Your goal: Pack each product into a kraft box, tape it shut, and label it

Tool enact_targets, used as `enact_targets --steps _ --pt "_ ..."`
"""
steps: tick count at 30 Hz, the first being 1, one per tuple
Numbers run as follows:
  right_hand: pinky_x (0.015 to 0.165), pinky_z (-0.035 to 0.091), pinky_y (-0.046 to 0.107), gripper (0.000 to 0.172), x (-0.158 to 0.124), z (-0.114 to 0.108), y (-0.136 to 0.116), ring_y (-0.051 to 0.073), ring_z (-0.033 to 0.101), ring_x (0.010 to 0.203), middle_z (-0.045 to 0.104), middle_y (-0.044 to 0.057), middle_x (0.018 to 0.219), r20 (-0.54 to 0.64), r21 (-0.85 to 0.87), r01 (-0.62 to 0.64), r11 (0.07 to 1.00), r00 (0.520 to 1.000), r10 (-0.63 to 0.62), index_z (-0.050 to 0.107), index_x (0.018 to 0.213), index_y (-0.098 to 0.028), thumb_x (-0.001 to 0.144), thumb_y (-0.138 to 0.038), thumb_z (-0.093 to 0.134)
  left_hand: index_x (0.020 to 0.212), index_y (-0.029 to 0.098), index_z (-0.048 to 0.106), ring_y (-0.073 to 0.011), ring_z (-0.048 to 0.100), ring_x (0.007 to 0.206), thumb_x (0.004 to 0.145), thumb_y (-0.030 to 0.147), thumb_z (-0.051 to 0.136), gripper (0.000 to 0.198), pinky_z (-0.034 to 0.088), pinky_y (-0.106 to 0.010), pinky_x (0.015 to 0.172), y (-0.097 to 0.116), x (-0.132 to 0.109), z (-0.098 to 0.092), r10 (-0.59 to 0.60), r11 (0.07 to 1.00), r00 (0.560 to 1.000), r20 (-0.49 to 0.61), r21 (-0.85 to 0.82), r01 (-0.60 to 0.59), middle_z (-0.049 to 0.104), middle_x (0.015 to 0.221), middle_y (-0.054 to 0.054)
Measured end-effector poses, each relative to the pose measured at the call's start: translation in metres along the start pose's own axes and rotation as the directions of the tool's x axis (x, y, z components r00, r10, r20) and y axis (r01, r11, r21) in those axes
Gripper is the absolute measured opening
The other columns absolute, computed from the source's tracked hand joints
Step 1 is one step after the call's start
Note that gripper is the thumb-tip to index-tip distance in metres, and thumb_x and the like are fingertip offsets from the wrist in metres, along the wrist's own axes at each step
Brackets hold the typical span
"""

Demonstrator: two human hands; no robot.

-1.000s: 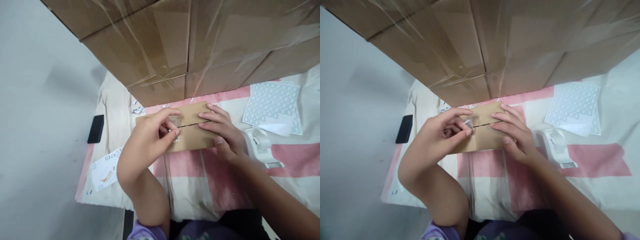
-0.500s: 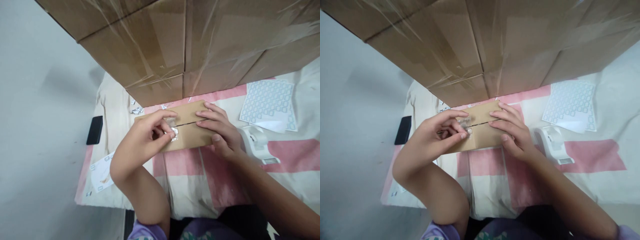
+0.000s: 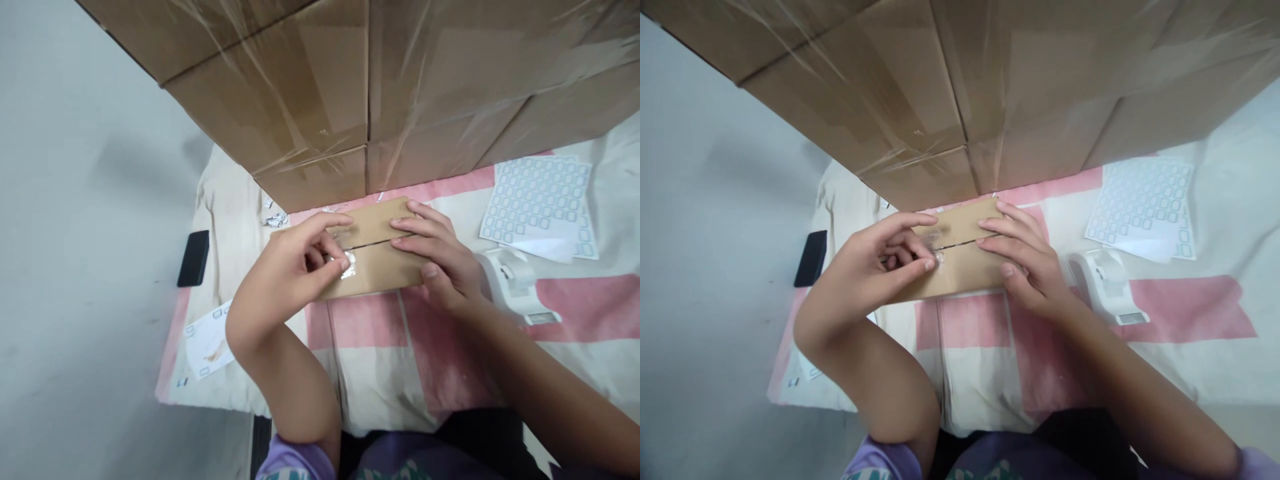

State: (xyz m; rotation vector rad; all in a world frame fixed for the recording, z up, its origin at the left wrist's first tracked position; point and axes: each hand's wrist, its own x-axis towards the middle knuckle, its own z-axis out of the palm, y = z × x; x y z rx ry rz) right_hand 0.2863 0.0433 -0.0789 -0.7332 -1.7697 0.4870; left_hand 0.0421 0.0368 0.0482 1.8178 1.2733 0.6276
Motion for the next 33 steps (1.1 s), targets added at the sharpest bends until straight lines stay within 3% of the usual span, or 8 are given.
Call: enact_targets --steps 7,20,25,29,31,33 --pt "0.122 0.037 0.071 0.037 0.0 -0.001 0.001 0.039 0.05 0.146 0.071 0.004 0.136 0.01 -0.018 -0.025 1.0 1.0 0.025 0.074 0.124 -0.033 0.1 -0.049 0.051 0.124 0.022 0.066 -0.015 0.07 0.074 0.088 0.022 0.07 0.036 0.051 -0.024 0.062 -0.003 -0.001 -0.002 -0.015 0.999 0.999 -0.03 0.047 0.017 0.076 0.087 -0.002" --pt "0.123 0.036 0.07 0.036 -0.001 -0.001 0.002 0.038 0.049 0.147 0.071 0.005 0.137 0.002 -0.001 -0.002 1.0 1.0 0.002 0.074 0.126 -0.032 0.101 -0.046 0.052 0.13 0.024 0.065 -0.0133 0.065 0.067 0.087 0.019 0.069 0.043 0.05 -0.025 0.063 -0.004 0.003 0.002 -0.053 0.994 0.997 -0.056 0.088 0.057 0.075 0.086 0.001" --pt "0.123 0.036 0.07 0.036 0.0 -0.001 0.002 0.038 0.049 0.147 0.071 0.004 0.138 -0.005 -0.009 -0.009 1.0 1.0 0.009 0.074 0.125 -0.032 0.101 -0.046 0.05 0.123 0.025 0.069 -0.0121 0.063 0.065 0.089 0.021 0.07 0.034 0.051 -0.026 0.064 -0.002 0.002 0.003 0.022 0.992 0.997 -0.078 0.123 -0.012 0.072 0.081 0.002" --pt "0.123 0.035 0.069 0.035 0.0 0.0 0.001 0.037 0.049 0.147 0.07 0.004 0.138 -0.005 -0.002 0.001 1.0 1.0 -0.001 0.073 0.127 -0.033 0.101 -0.044 0.051 0.115 0.024 0.07 -0.0134 0.064 0.068 0.09 0.029 0.075 0.026 0.049 -0.026 0.059 0.002 -0.006 -0.001 0.123 0.992 0.985 -0.124 0.015 -0.122 0.071 0.079 0.0" --pt "0.124 0.035 0.069 0.035 0.0 0.0 0.001 0.037 0.049 0.148 0.071 0.005 0.138 -0.003 -0.005 0.006 1.0 1.0 -0.006 0.073 0.127 -0.033 0.101 -0.043 0.051 0.113 0.025 0.07 -0.0142 0.066 0.07 0.09 0.032 0.077 0.024 0.049 -0.026 0.058 0.004 -0.01 -0.003 0.136 0.99 0.978 -0.158 -0.014 -0.14 0.071 0.079 0.0" --pt "0.123 0.036 0.069 0.036 0.0 0.0 0.001 0.037 0.05 0.147 0.071 0.005 0.137 -0.006 -0.009 0.007 1.0 1.0 -0.007 0.073 0.127 -0.033 0.101 -0.044 0.051 0.114 0.025 0.069 -0.0146 0.067 0.071 0.09 0.031 0.076 0.025 0.049 -0.026 0.059 0.005 -0.012 -0.005 0.11 0.993 0.986 -0.122 -0.02 -0.113 0.072 0.08 0.0"
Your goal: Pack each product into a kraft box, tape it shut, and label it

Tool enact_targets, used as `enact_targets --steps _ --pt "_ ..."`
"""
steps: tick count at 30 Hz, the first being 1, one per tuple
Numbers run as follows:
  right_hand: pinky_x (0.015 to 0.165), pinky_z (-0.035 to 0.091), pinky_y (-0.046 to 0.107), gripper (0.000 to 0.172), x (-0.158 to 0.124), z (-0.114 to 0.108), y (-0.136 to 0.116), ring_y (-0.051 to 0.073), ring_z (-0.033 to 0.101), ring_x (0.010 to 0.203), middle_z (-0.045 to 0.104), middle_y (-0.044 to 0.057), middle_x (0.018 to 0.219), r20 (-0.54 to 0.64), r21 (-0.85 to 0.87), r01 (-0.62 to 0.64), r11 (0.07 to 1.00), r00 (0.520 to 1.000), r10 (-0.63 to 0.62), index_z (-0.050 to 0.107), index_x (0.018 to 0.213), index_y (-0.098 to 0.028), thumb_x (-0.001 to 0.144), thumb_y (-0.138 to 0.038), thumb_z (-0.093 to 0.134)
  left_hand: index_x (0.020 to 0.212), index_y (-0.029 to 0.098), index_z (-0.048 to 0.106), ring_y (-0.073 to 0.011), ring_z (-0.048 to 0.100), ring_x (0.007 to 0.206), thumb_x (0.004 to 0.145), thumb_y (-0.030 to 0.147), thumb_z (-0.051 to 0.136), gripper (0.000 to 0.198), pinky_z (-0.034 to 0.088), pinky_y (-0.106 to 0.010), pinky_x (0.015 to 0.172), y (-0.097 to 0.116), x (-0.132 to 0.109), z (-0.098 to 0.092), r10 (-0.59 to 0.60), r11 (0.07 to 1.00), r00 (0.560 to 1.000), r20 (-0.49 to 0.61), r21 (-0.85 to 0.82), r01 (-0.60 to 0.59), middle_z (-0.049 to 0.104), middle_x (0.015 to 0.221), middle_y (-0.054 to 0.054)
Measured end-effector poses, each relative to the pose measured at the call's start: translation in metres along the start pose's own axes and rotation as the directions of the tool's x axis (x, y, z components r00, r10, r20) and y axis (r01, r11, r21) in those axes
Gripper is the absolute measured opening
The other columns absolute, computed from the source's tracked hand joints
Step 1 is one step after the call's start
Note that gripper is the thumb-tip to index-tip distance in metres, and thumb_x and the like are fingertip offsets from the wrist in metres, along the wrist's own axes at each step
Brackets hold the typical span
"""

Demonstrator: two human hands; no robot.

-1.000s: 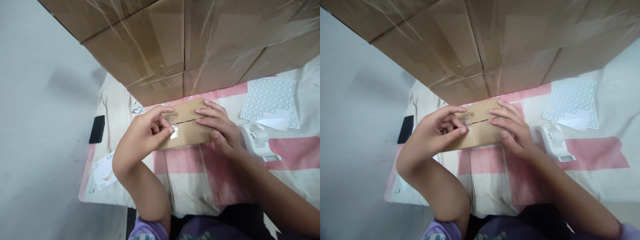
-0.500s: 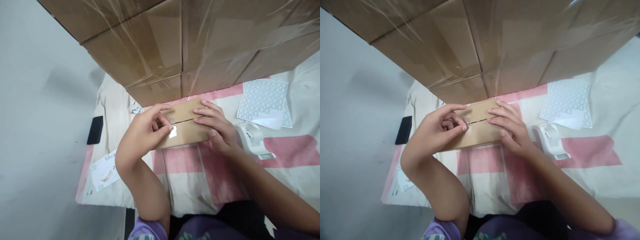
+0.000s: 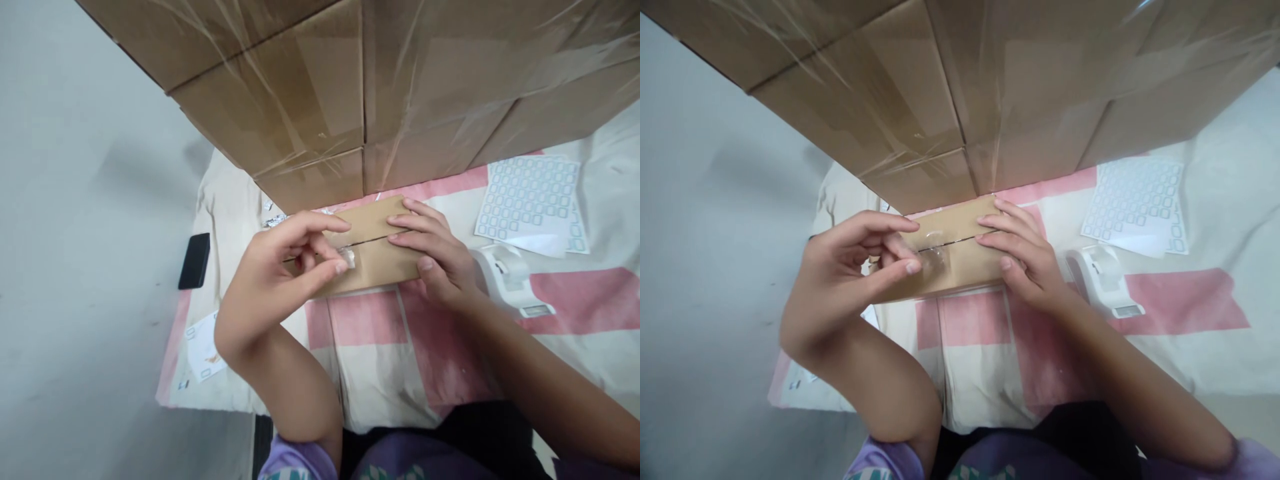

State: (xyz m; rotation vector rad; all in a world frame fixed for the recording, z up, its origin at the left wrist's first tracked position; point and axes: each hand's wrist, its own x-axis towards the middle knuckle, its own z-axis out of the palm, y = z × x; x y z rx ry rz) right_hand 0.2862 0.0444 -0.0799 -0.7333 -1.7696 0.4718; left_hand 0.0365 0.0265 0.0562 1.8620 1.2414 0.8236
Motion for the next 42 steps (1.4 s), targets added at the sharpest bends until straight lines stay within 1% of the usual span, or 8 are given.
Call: enact_targets --steps 4,7,13,16,22,29,34,42 --pt "0.122 0.037 0.069 0.037 -0.001 0.0 0.002 0.037 0.05 0.147 0.071 0.005 0.137 -0.002 0.001 -0.001 1.0 1.0 0.001 0.073 0.126 -0.033 0.101 -0.047 0.051 0.119 0.025 0.062 -0.0126 0.064 0.068 0.091 0.027 0.071 0.03 0.048 -0.025 0.06 -0.005 0.005 0.002 -0.135 0.991 0.983 0.127 0.023 0.133 0.073 0.085 0.0" --pt "0.123 0.036 0.068 0.037 -0.002 0.0 0.003 0.037 0.049 0.147 0.071 0.006 0.137 -0.007 0.013 0.019 1.0 1.0 -0.019 0.073 0.128 -0.032 0.102 -0.046 0.051 0.122 0.026 0.058 -0.0108 0.061 0.064 0.09 0.025 0.07 0.034 0.046 -0.024 0.06 -0.01 0.009 0.006 -0.209 0.978 0.971 0.117 0.041 0.206 0.073 0.087 0.001" --pt "0.125 0.034 0.067 0.036 -0.001 0.0 0.0 0.036 0.047 0.149 0.069 0.006 0.14 0.011 0.024 0.019 1.0 1.0 -0.02 0.072 0.13 -0.03 0.103 -0.04 0.05 0.123 0.026 0.057 -0.0092 0.057 0.062 0.09 0.023 0.068 0.035 0.045 -0.023 0.061 -0.008 0.009 0.007 -0.231 0.972 0.967 0.105 0.061 0.226 0.072 0.088 0.003" --pt "0.125 0.034 0.067 0.035 0.0 0.001 -0.001 0.037 0.048 0.148 0.07 0.006 0.138 -0.001 0.042 0.005 0.999 1.0 -0.005 0.073 0.128 -0.031 0.103 -0.042 0.051 0.122 0.025 0.057 -0.0093 0.056 0.062 0.089 0.019 0.066 0.035 0.044 -0.024 0.06 -0.006 0.009 0.007 -0.225 0.972 0.968 0.108 0.093 0.215 0.072 0.087 0.004" --pt "0.125 0.035 0.067 0.035 -0.001 0.0 -0.001 0.037 0.049 0.148 0.07 0.005 0.137 0.004 0.029 -0.021 0.999 1.0 0.021 0.074 0.125 -0.032 0.103 -0.046 0.051 0.109 0.024 0.063 -0.0121 0.063 0.074 0.086 0.009 0.061 0.028 0.045 -0.026 0.069 -0.002 0.012 0.013 -0.166 0.964 0.983 0.08 0.221 0.145 0.07 0.081 0.005" --pt "0.124 0.034 0.067 0.035 0.001 0.0 -0.001 0.037 0.048 0.148 0.07 0.006 0.137 0.0 0.011 -0.014 1.0 1.0 0.014 0.073 0.126 -0.031 0.104 -0.044 0.049 0.117 0.029 0.063 -0.0164 0.065 0.086 0.09 0.011 0.059 0.032 0.045 -0.03 0.071 0.007 0.01 0.023 -0.255 0.91 0.967 -0.019 0.334 0.247 0.072 0.094 0.004" --pt "0.124 0.035 0.066 0.034 0.002 0.0 -0.003 0.036 0.049 0.148 0.071 0.006 0.137 -0.003 0.003 -0.015 1.0 1.0 0.015 0.073 0.126 -0.032 0.104 -0.044 0.05 0.116 0.03 0.064 -0.0184 0.063 0.093 0.089 0.002 0.057 0.04 0.046 -0.033 0.078 0.013 0.009 0.03 -0.181 0.869 0.982 -0.051 0.459 0.184 0.07 0.099 0.004" --pt "0.124 0.035 0.066 0.035 0.002 0.0 -0.004 0.036 0.047 0.149 0.069 0.007 0.139 0.007 -0.018 -0.003 1.0 1.0 0.003 0.071 0.129 -0.03 0.103 -0.039 0.049 0.126 0.032 0.06 -0.0244 0.062 0.109 0.092 0.007 0.058 0.042 0.05 -0.04 0.089 0.011 0.008 0.032 -0.14 0.846 0.988 -0.061 0.511 0.151 0.069 0.109 0.0"
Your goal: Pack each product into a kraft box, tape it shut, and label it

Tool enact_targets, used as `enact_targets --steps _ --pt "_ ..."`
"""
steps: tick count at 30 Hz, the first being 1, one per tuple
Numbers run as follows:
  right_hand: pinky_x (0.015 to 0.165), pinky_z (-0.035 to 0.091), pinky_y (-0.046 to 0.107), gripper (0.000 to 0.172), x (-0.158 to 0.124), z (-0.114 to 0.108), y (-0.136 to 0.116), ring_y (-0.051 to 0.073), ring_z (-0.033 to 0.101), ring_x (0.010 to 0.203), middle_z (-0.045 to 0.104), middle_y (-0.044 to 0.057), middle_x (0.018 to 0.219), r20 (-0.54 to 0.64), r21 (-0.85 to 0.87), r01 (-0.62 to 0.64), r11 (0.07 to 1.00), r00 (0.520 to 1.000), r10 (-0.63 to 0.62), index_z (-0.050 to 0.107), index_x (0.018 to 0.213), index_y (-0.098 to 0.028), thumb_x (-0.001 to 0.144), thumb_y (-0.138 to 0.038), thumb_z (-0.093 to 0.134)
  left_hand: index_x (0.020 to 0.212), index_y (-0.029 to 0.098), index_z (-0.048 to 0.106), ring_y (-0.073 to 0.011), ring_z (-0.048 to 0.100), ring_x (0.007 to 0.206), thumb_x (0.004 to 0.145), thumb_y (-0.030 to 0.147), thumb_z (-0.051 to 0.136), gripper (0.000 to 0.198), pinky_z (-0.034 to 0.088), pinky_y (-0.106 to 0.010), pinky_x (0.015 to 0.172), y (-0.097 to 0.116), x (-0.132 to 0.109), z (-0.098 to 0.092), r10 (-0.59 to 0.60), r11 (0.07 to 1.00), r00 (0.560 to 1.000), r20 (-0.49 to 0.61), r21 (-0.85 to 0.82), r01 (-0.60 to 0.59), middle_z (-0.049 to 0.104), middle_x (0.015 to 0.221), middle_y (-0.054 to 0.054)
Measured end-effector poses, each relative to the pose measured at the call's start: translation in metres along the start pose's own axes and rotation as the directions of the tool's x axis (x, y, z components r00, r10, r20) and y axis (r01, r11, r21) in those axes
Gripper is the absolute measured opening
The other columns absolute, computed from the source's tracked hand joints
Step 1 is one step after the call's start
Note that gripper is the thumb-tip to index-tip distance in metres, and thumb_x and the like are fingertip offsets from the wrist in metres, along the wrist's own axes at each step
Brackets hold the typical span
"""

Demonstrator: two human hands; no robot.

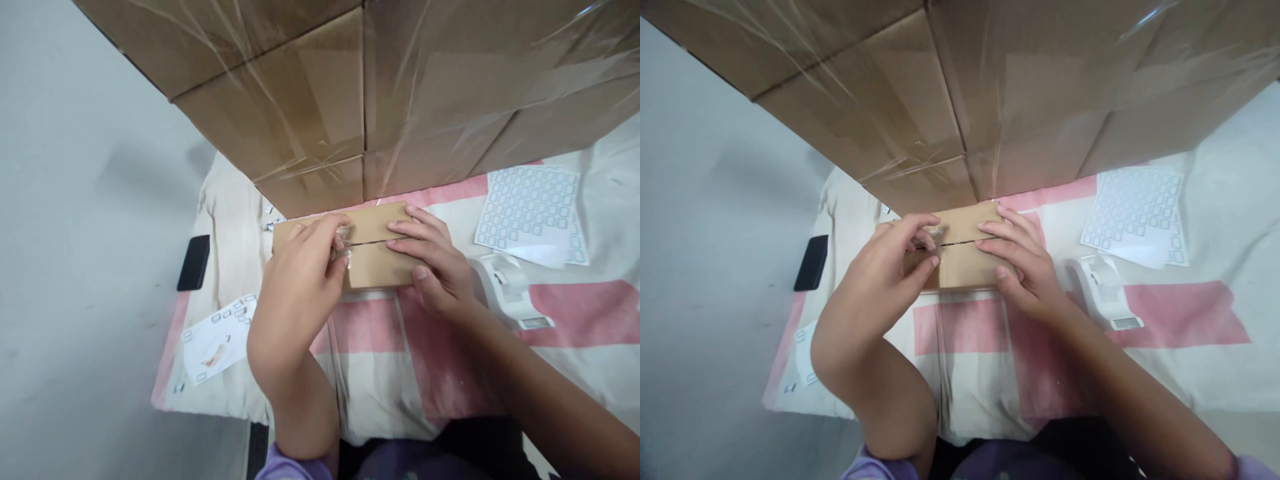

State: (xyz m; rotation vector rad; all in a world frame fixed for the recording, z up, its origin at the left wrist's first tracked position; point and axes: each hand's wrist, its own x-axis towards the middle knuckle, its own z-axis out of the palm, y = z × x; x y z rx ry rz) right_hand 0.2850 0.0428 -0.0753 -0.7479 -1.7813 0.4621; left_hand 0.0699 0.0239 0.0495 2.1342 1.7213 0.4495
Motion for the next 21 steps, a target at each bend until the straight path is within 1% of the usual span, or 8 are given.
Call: enact_targets --steps 2,4,6,9,10,12,17,21 --pt "0.123 0.036 0.066 0.035 0.001 0.0 -0.001 0.036 0.047 0.149 0.069 0.008 0.139 0.008 -0.008 0.007 1.0 1.0 -0.007 0.071 0.13 -0.029 0.103 -0.038 0.049 0.126 0.03 0.061 -0.0242 0.062 0.113 0.093 0.01 0.059 0.038 0.051 -0.04 0.091 -0.001 0.0 -0.001 -0.01 1.0 1.0 -0.011 -0.002 0.01 0.066 0.121 -0.001" --pt "0.123 0.037 0.065 0.035 0.001 -0.001 -0.001 0.036 0.047 0.149 0.07 0.008 0.139 0.011 -0.016 0.01 1.0 1.0 -0.01 0.071 0.129 -0.029 0.103 -0.038 0.05 0.121 0.028 0.064 -0.0241 0.062 0.116 0.093 0.013 0.061 0.032 0.051 -0.04 0.092 -0.004 0.001 -0.004 -0.016 1.0 1.0 -0.007 -0.016 0.016 0.065 0.126 -0.002" --pt "0.123 0.037 0.065 0.035 0.0 -0.001 0.0 0.036 0.048 0.148 0.07 0.008 0.138 0.006 -0.026 0.016 1.0 1.0 -0.016 0.071 0.128 -0.029 0.103 -0.039 0.049 0.115 0.027 0.068 -0.0236 0.062 0.114 0.092 0.016 0.064 0.026 0.051 -0.038 0.091 -0.006 0.003 -0.006 -0.012 0.999 1.0 0.011 -0.046 0.013 0.066 0.12 -0.001" --pt "0.123 0.037 0.066 0.035 0.0 -0.001 0.001 0.035 0.049 0.147 0.07 0.008 0.138 0.007 -0.034 0.028 0.999 1.0 -0.027 0.071 0.129 -0.029 0.103 -0.039 0.049 0.101 0.027 0.073 -0.0197 0.064 0.101 0.093 0.021 0.064 0.013 0.05 -0.035 0.085 -0.009 0.007 -0.006 -0.005 0.993 1.0 0.003 -0.119 0.005 0.068 0.109 0.0" --pt "0.123 0.037 0.065 0.035 -0.001 -0.001 0.002 0.035 0.048 0.148 0.07 0.008 0.139 0.01 -0.031 0.033 0.999 0.999 -0.033 0.071 0.129 -0.028 0.103 -0.039 0.049 0.096 0.027 0.073 -0.018 0.064 0.095 0.094 0.021 0.063 0.011 0.05 -0.033 0.082 -0.01 0.008 -0.006 -0.005 0.99 1.0 -0.011 -0.14 0.004 0.068 0.105 0.001" --pt "0.123 0.037 0.065 0.035 -0.001 -0.001 0.002 0.035 0.047 0.149 0.069 0.008 0.14 0.018 -0.022 0.035 0.999 0.999 -0.035 0.07 0.131 -0.028 0.103 -0.037 0.049 0.088 0.026 0.074 -0.0155 0.061 0.084 0.095 0.022 0.061 0.015 0.048 -0.032 0.077 -0.01 0.01 -0.004 -0.007 0.987 0.999 -0.044 -0.163 0.0 0.068 0.099 0.001" --pt "0.123 0.036 0.065 0.036 0.0 -0.003 0.001 0.035 0.045 0.15 0.067 0.008 0.143 0.028 -0.005 0.022 1.0 0.999 -0.021 0.068 0.133 -0.029 0.103 -0.035 0.05 0.085 0.025 0.077 -0.0154 0.058 0.078 0.095 0.026 0.063 0.017 0.044 -0.032 0.073 -0.013 0.015 0.002 -0.03 0.987 0.996 -0.088 -0.162 0.015 0.067 0.091 0.0" --pt "0.123 0.036 0.066 0.036 0.0 -0.003 0.0 0.035 0.046 0.15 0.068 0.007 0.142 0.027 -0.009 0.0 1.0 1.0 0.0 0.069 0.133 -0.031 0.102 -0.035 0.051 0.085 0.026 0.078 -0.0156 0.058 0.078 0.093 0.026 0.065 0.016 0.044 -0.032 0.07 -0.016 0.019 0.006 -0.042 0.986 0.994 -0.096 -0.165 0.025 0.066 0.094 -0.001"
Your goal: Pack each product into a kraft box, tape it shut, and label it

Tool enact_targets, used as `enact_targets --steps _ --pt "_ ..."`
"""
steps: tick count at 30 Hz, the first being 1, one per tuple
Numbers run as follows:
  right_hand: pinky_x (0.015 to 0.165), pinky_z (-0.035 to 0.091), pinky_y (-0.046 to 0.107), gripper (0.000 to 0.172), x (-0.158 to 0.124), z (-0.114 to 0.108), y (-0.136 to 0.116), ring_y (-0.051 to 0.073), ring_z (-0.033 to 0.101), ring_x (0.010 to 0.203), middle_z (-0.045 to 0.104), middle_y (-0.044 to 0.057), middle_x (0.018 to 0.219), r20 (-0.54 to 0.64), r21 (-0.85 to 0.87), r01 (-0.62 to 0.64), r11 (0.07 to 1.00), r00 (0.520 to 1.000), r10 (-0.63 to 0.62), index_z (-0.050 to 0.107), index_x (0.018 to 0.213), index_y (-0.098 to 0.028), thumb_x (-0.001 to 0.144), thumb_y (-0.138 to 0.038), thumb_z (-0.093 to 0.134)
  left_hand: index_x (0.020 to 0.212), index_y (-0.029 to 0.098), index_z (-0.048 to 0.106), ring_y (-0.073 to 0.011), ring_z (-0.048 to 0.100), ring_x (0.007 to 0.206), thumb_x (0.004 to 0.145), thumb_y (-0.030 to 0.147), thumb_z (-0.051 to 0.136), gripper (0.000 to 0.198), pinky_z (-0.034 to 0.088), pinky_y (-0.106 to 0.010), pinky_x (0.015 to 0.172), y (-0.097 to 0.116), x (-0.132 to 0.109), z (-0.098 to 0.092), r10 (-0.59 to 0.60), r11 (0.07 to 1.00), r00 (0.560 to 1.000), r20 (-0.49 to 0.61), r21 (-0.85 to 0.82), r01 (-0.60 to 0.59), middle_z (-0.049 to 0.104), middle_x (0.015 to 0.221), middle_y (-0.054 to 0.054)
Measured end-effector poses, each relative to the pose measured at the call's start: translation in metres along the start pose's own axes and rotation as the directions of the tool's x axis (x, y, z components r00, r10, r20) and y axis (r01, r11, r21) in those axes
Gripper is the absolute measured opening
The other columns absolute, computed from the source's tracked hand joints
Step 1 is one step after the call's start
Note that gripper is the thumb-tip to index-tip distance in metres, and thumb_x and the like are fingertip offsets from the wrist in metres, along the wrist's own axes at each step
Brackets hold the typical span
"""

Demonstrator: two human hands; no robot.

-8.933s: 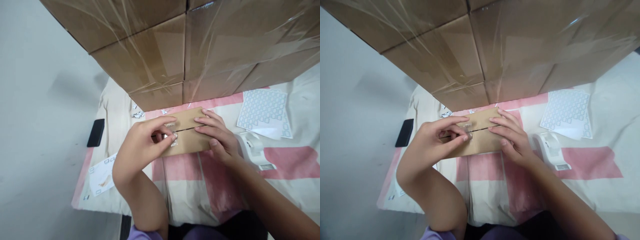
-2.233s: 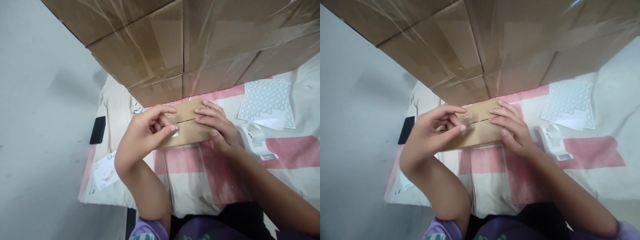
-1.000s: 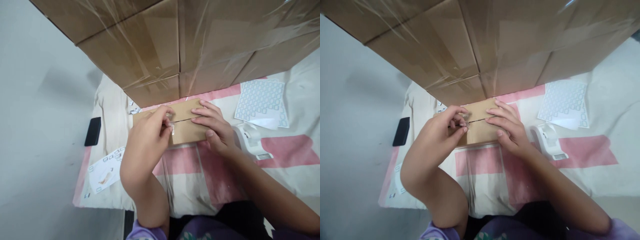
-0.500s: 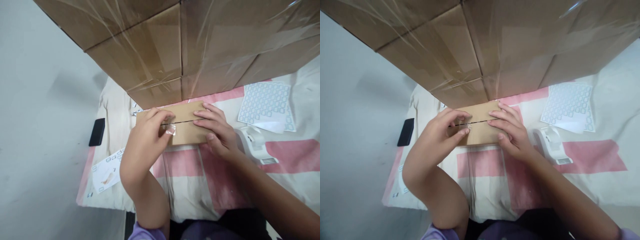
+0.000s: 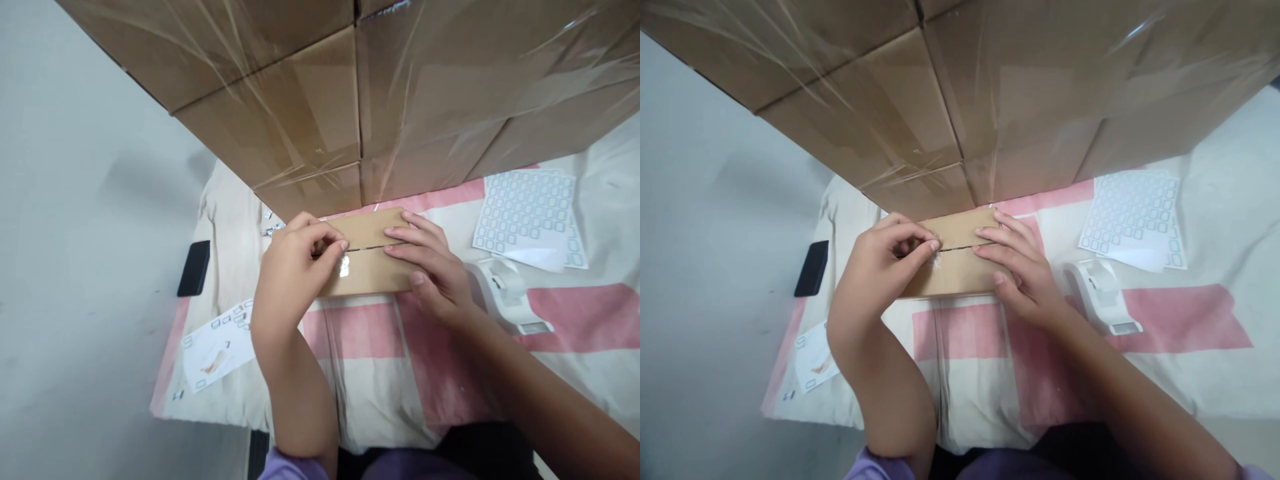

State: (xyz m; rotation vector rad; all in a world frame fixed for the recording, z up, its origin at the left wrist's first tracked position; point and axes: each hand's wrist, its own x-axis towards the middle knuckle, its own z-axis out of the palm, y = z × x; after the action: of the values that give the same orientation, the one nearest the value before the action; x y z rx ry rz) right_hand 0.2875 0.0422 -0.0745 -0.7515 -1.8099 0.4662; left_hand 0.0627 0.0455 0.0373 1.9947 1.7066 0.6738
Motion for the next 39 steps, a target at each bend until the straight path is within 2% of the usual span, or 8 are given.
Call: enact_targets --steps 5,10,17,25,31,35,37,39 --pt "0.123 0.036 0.067 0.035 0.0 0.0 -0.001 0.036 0.046 0.149 0.069 0.007 0.14 -0.004 0.004 -0.019 1.0 1.0 0.019 0.07 0.129 -0.03 0.102 -0.036 0.051 0.107 0.029 0.077 -0.0196 0.063 0.097 0.093 0.028 0.067 0.017 0.051 -0.036 0.09 -0.005 0.007 0.007 0.041 0.999 0.997 -0.062 -0.002 -0.042 0.065 0.116 -0.002" --pt "0.123 0.037 0.067 0.033 -0.001 0.003 -0.001 0.036 0.047 0.149 0.07 0.006 0.138 -0.012 0.006 -0.035 0.999 0.999 0.035 0.072 0.127 -0.03 0.101 -0.037 0.051 0.116 0.032 0.072 -0.0265 0.058 0.126 0.097 0.031 0.064 0.021 0.037 -0.049 0.116 -0.008 0.012 0.011 0.015 0.997 0.999 -0.039 0.074 -0.012 0.07 0.129 -0.001" --pt "0.121 0.04 0.066 0.035 -0.006 0.013 -0.002 0.034 0.051 0.146 0.073 0.007 0.133 -0.101 -0.045 0.015 0.999 0.995 -0.019 0.073 0.122 -0.028 0.104 -0.036 0.045 0.14 0.032 0.061 -0.0244 0.053 0.141 0.096 0.029 0.065 0.044 0.033 -0.044 0.123 -0.024 0.008 -0.005 0.221 0.975 0.945 0.242 -0.023 -0.222 0.06 0.152 -0.002" --pt "0.122 0.038 0.066 0.033 -0.005 0.008 0.003 0.032 0.048 0.149 0.071 0.006 0.137 -0.061 0.024 0.001 1.0 0.998 0.001 0.07 0.127 -0.03 0.103 -0.031 0.047 0.137 0.036 0.064 -0.027 0.056 0.135 0.099 0.03 0.058 0.039 0.027 -0.053 0.123 -0.016 0.008 0.001 0.136 0.989 0.967 0.215 0.03 -0.146 0.063 0.145 -0.002" --pt "0.122 0.04 0.064 0.033 0.003 0.009 -0.01 0.03 0.049 0.149 0.072 0.009 0.134 -0.035 -0.024 -0.065 0.998 0.997 0.064 0.073 0.12 -0.026 0.105 -0.035 0.045 0.132 0.036 0.067 -0.0271 0.062 0.125 0.098 0.028 0.056 0.036 0.039 -0.05 0.114 -0.015 0.013 0.006 0.113 0.992 0.987 0.118 0.036 -0.118 0.07 0.135 -0.001" --pt "0.118 0.045 0.058 0.031 0.002 -0.016 -0.023 0.028 0.055 0.142 0.069 0.011 0.139 0.005 -0.139 -0.066 0.988 0.998 0.067 0.069 0.128 -0.026 0.102 -0.032 0.051 0.132 0.035 0.066 -0.0278 0.062 0.127 0.097 0.032 0.058 0.036 0.041 -0.05 0.114 -0.017 0.011 0.004 0.116 0.993 0.991 0.064 -0.013 -0.115 0.07 0.139 -0.001" --pt "0.114 0.048 0.057 0.032 -0.005 -0.047 -0.022 0.029 0.062 0.132 0.069 0.011 0.137 -0.123 -0.273 -0.164 0.948 0.983 0.135 0.068 0.128 -0.025 0.1 -0.034 0.054 0.129 0.032 0.067 -0.0286 0.062 0.127 0.098 0.03 0.056 0.033 0.036 -0.053 0.117 -0.012 0.007 0.0 0.151 0.988 0.989 -0.012 0.018 -0.15 0.071 0.137 -0.003" --pt "0.107 0.05 0.056 0.034 -0.013 -0.087 -0.009 0.031 0.065 0.124 0.071 0.012 0.129 -0.344 -0.393 -0.407 0.825 0.897 0.279 0.069 0.123 -0.024 0.098 -0.041 0.055 0.125 0.029 0.067 -0.0284 0.061 0.126 0.1 0.028 0.052 0.029 0.035 -0.054 0.116 0.0 0.002 -0.002 0.205 0.979 0.972 -0.117 0.046 -0.201 0.071 0.134 -0.005"
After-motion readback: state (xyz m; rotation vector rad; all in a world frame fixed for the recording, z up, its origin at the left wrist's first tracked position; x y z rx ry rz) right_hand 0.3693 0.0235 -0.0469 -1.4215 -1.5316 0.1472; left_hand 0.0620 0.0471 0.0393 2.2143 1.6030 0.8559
